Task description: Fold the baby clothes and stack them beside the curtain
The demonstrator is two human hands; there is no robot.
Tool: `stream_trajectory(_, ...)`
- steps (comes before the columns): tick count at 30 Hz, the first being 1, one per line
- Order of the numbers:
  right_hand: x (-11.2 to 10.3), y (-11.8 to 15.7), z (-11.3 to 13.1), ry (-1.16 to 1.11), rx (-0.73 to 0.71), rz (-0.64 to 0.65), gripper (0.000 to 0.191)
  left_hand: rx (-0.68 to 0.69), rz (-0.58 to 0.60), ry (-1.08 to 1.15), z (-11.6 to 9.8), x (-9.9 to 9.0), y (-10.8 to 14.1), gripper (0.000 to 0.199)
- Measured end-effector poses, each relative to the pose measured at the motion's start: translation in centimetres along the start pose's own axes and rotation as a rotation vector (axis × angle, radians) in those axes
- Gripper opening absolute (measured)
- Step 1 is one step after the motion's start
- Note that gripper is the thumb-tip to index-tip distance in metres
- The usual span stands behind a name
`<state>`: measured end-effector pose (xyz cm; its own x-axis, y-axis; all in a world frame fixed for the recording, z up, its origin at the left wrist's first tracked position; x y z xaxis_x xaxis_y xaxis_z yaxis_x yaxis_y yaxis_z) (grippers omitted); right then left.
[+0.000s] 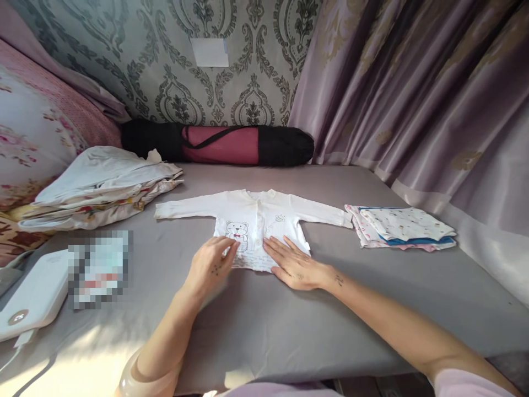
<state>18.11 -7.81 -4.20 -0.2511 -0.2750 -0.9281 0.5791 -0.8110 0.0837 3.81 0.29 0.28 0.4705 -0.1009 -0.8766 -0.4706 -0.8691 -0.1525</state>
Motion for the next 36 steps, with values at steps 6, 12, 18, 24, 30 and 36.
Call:
stream_trajectory(6, 0.5, 2.7, 4.3, -0.093, -0.015, 0.087, 0.069, -0.454, 0.024, -0.144, 6.6, -0.9, 0.2, 0.026)
stream_trajectory(12, -2.9, 1.8, 5.0, -0.127, -0.011, 0.055, 0.041, -0.617, 0.128, -0.155, 8.1, -0.8, 0.9, 0.024)
stream_trajectory(18, -6.2, -8.5, 0.1, -0.180, 0.081, -0.282, 0.037, -0.588, 0.207, -0.090, 8.3, 0.3, 0.8, 0.026)
stream_trajectory(24, -3.1, -16.3, -4.6, -0.088, 0.361, -0.235, 0.053, -0.581, 0.191, -0.034, 9.4, 0.5, 0.6, 0.028)
stream_trajectory(30, -1.8, -16.7, -4.4, 0.061, 0.383, -0.259, 0.066, -0.567, 0.269, -0.020, 9.5, 0.3, 0.6, 0.030)
stream_trajectory(36, -1.5, -16.8, -3.9, 0.071, 0.395, -0.220, 0.066, -0.607, 0.337, -0.043, 9.2, -0.5, 1.0, 0.032)
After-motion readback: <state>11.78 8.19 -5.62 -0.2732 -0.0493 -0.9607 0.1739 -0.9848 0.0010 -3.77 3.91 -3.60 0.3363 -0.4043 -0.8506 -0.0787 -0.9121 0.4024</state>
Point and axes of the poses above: each hand's wrist, its own y-axis away from the middle knuckle, its own x-axis out of the palm, z = x × y, the point moved 10 cm from there along -y, towards the middle knuckle, and after that the axes turned 8 degrees about -x, right-handed, at the moved point
